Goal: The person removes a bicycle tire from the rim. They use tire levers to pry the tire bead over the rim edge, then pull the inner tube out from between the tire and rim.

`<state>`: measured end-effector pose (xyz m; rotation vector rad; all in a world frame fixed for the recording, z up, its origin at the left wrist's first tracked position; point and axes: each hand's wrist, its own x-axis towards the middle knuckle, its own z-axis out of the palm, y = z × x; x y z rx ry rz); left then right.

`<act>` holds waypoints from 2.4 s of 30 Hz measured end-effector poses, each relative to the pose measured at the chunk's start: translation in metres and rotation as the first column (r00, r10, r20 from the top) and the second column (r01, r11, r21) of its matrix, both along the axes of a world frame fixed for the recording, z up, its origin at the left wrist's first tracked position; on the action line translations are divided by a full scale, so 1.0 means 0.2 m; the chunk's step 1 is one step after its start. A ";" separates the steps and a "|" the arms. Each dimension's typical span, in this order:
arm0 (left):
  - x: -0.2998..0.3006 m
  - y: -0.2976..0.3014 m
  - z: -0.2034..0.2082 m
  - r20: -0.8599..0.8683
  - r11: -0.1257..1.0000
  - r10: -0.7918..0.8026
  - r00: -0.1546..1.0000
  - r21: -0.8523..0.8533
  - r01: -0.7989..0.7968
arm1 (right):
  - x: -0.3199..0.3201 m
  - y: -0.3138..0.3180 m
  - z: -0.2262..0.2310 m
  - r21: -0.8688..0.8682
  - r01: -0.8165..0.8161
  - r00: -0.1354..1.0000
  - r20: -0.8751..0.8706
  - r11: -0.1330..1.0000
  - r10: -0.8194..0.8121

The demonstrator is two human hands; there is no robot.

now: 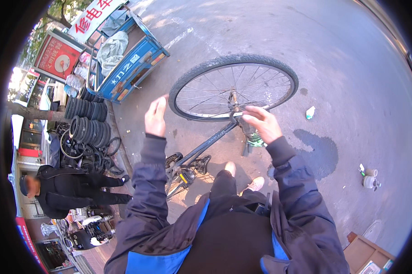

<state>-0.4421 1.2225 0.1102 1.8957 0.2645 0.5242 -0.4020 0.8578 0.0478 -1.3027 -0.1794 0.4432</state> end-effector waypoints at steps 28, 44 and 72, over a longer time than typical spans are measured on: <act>0.87 -0.01 0.01 -0.506 0.703 -0.700 0.503 -0.370 0.607 | 0.26 0.92 0.30 0.366 0.385 0.906 -0.325 0.847 -0.271; 0.90 -0.01 0.05 -0.543 0.724 -0.686 0.484 -0.447 0.526 | 0.39 0.91 0.20 0.398 0.457 0.869 -0.389 0.796 -0.304; 0.84 -0.08 0.05 -0.506 0.839 -0.543 0.671 -0.302 0.451 | 0.30 0.77 0.23 0.451 0.349 0.936 -0.204 0.821 -0.286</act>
